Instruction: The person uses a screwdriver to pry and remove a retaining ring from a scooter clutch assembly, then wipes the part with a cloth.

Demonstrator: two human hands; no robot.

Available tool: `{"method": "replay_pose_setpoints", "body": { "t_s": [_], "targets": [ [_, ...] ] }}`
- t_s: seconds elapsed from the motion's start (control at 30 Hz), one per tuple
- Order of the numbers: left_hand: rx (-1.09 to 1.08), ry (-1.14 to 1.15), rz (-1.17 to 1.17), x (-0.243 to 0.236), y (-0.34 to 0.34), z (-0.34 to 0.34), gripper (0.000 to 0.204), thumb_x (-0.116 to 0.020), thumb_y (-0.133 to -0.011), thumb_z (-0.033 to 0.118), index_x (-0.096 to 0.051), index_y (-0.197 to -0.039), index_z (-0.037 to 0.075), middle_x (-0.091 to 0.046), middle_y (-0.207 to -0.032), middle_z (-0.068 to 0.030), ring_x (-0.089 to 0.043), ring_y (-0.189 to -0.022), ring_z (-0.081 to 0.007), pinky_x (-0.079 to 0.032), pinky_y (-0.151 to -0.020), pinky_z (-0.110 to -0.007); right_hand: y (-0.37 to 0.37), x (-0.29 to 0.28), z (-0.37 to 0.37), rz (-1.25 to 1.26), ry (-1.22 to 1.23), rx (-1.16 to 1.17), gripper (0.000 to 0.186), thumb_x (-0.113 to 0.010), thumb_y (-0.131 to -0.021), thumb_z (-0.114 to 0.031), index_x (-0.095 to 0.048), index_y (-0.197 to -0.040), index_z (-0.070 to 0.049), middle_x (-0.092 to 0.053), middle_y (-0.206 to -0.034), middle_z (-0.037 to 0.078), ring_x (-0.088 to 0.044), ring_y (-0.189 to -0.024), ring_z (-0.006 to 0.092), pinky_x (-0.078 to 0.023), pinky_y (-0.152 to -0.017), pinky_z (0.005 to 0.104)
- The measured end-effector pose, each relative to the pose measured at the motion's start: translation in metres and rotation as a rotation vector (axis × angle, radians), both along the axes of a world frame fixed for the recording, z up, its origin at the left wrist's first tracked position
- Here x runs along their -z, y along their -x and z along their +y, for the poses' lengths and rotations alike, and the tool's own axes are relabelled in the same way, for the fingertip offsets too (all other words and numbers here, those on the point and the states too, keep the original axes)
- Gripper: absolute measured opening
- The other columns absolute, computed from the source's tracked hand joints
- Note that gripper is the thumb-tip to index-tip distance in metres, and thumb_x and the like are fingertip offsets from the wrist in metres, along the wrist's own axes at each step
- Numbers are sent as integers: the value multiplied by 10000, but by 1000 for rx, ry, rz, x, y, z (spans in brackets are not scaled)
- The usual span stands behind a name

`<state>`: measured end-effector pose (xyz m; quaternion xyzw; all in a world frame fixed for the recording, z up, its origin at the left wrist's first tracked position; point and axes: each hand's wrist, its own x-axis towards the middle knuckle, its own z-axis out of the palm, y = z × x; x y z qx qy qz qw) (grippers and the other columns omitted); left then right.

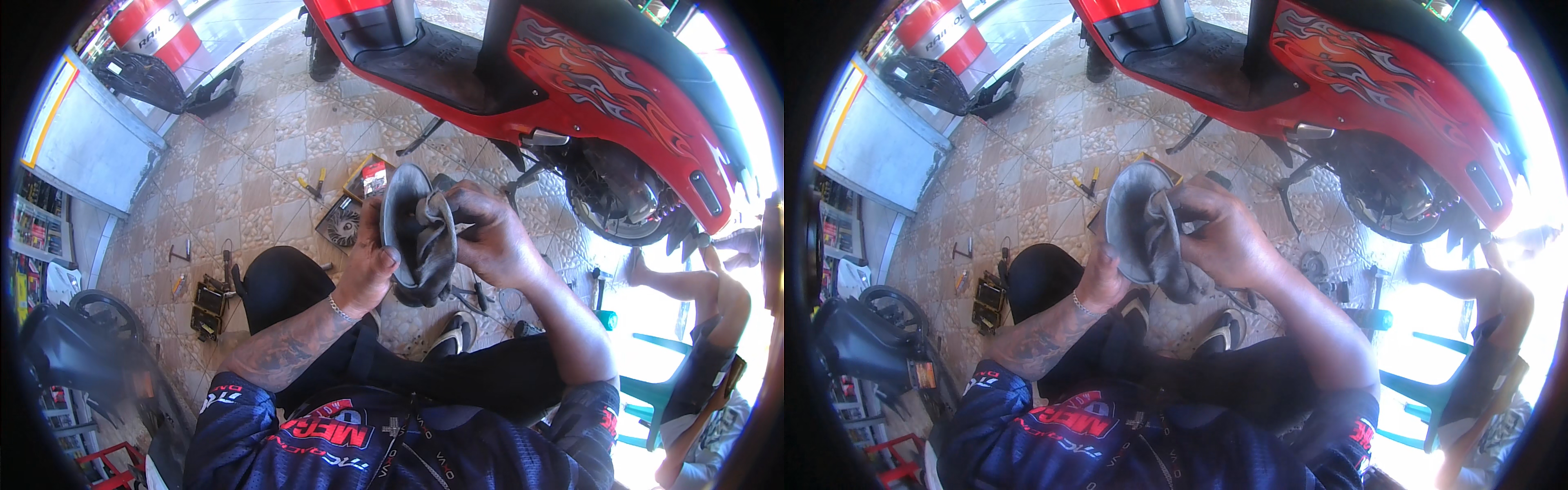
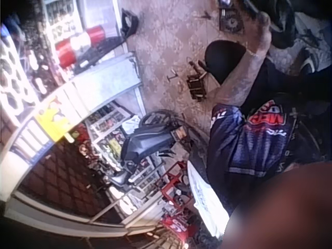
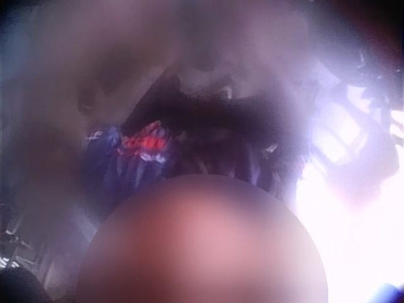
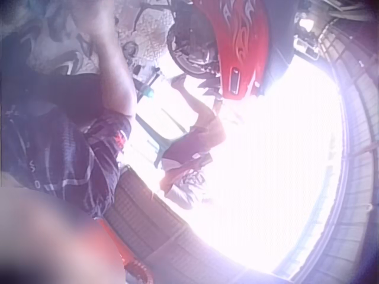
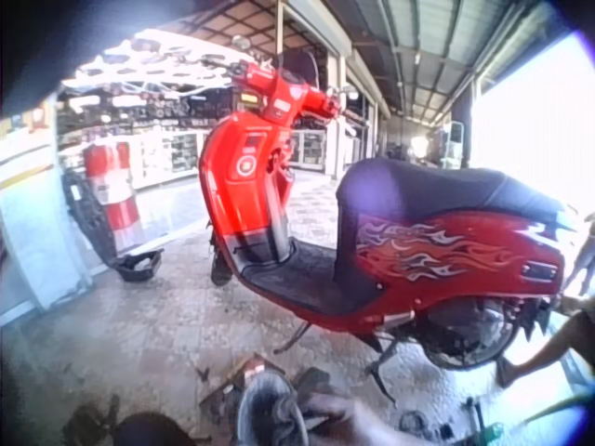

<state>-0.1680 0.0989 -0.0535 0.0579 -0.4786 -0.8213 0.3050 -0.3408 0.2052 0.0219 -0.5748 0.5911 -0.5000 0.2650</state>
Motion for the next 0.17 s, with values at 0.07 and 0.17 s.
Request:
{"method": "replay_pose_setpoints", "body": {
  "t_s": [0.07,0.17],
  "targets": [
    [6,-14,-3,1,-3,4,1061,-819,-772,645,-292,-1528,121,-490,-1437,-49,-480,-1334,-152,-395,-1139,-342,6,-5,2,-9,-84,-48,319,-790,-800,-49,-723,-1112,-59,-657,-1098,111,-667,-1030,264,-538,-910,383],
    [8,-1,1,5,-3,6,1018,-833,-792,600,-303,-1528,136,-478,-1453,-44,-468,-1346,-151,-386,-1149,-350,13,-11,4,149,-94,-110,337,-799,-815,-63,-719,-1142,-51,-652,-1129,104,-664,-1078,280,-536,-935,376]
  ]
}}
